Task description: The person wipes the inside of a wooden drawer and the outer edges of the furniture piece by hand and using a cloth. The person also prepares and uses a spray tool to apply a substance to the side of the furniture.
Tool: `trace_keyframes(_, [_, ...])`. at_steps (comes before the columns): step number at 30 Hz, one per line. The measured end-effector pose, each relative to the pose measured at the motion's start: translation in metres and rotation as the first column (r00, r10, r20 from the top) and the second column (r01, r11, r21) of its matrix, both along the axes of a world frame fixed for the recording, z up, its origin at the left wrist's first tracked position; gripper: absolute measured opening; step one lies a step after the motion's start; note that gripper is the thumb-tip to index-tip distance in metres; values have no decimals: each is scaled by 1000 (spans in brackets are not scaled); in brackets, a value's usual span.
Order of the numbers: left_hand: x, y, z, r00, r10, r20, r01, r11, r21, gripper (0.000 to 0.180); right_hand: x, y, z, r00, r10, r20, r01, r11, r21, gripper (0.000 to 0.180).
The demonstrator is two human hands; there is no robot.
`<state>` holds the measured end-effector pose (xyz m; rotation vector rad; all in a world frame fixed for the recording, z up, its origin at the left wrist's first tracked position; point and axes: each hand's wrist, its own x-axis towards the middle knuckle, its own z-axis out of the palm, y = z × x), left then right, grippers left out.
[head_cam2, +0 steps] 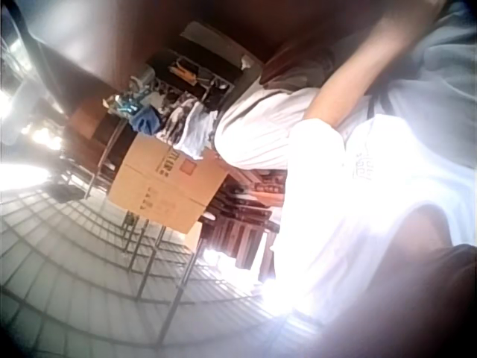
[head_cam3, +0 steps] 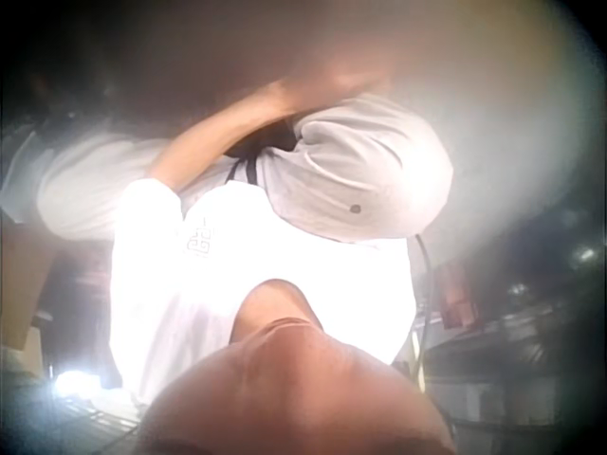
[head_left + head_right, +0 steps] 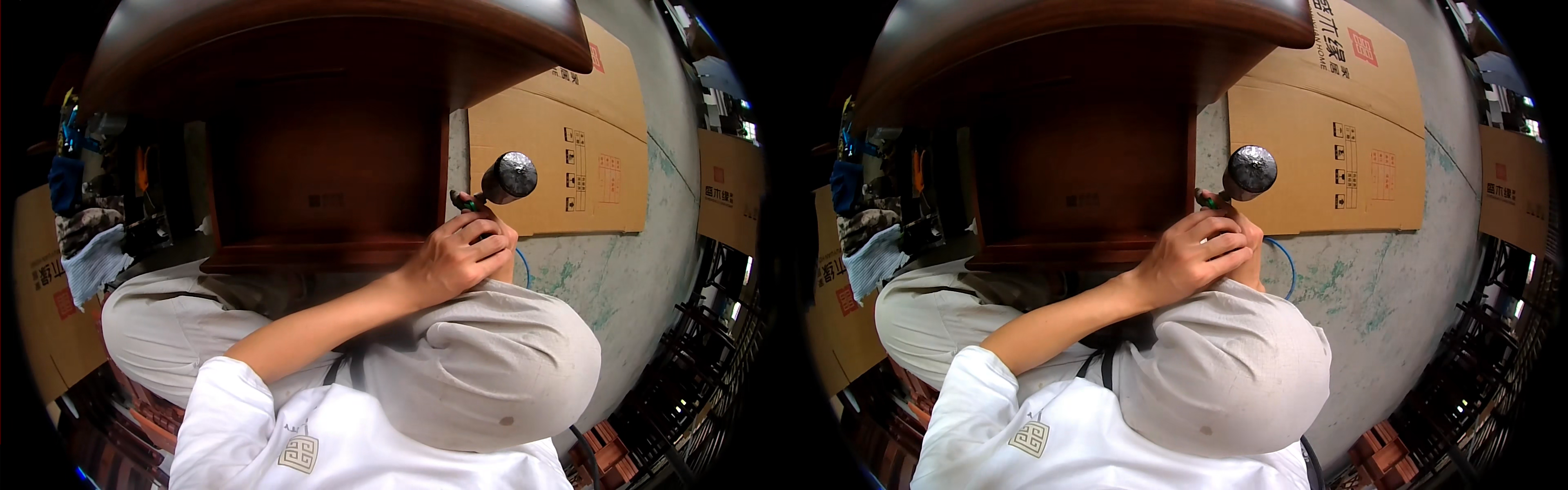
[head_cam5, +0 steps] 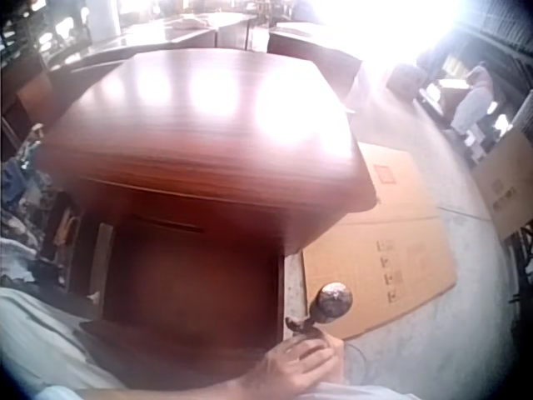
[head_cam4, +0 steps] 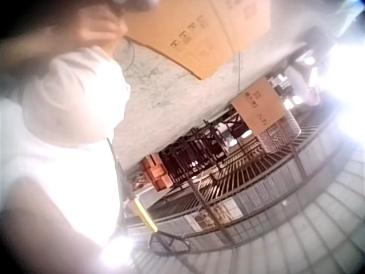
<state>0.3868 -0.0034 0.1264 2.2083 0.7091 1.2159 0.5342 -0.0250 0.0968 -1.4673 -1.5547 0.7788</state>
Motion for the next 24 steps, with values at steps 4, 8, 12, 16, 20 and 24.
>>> trace_keyframes(4, [1, 1, 0, 1000, 2, 1, -2, 1000, 4, 26, 2, -1, 2, 1000, 21, 5, -21, 999, -48, 31])
trace_keyframes(8, [1, 1, -1, 1000, 9, 15, -9, 1000, 0, 26, 2, -1, -4, 1000, 19, 4, -19, 1000, -19, 31])
trace_keyframes(12, [0, 1, -1, 1000, -2, 9, 2, 1000, -7, 26, 0, -1, 3, 1000, 15, 24, -13, 998, -54, 31])
trace_keyframes(16, [3, -1, -2, 1000, 0, 16, 1, 1000, -8, 26, 4, -3, -5, 1000, 22, -3, -22, 1000, -9, 32])
trace_keyframes(20, [1, 1, -2, 1000, 3, -4, -4, 1000, -3, 26, 5, -3, -7, 998, 35, 50, -34, 999, -26, 32])
trace_keyframes(24, [2, 3, -8, 1000, 20, -4, -20, 1000, 15, 26, 5, 0, -12, 999, 33, 17, -32, 997, -67, 33])
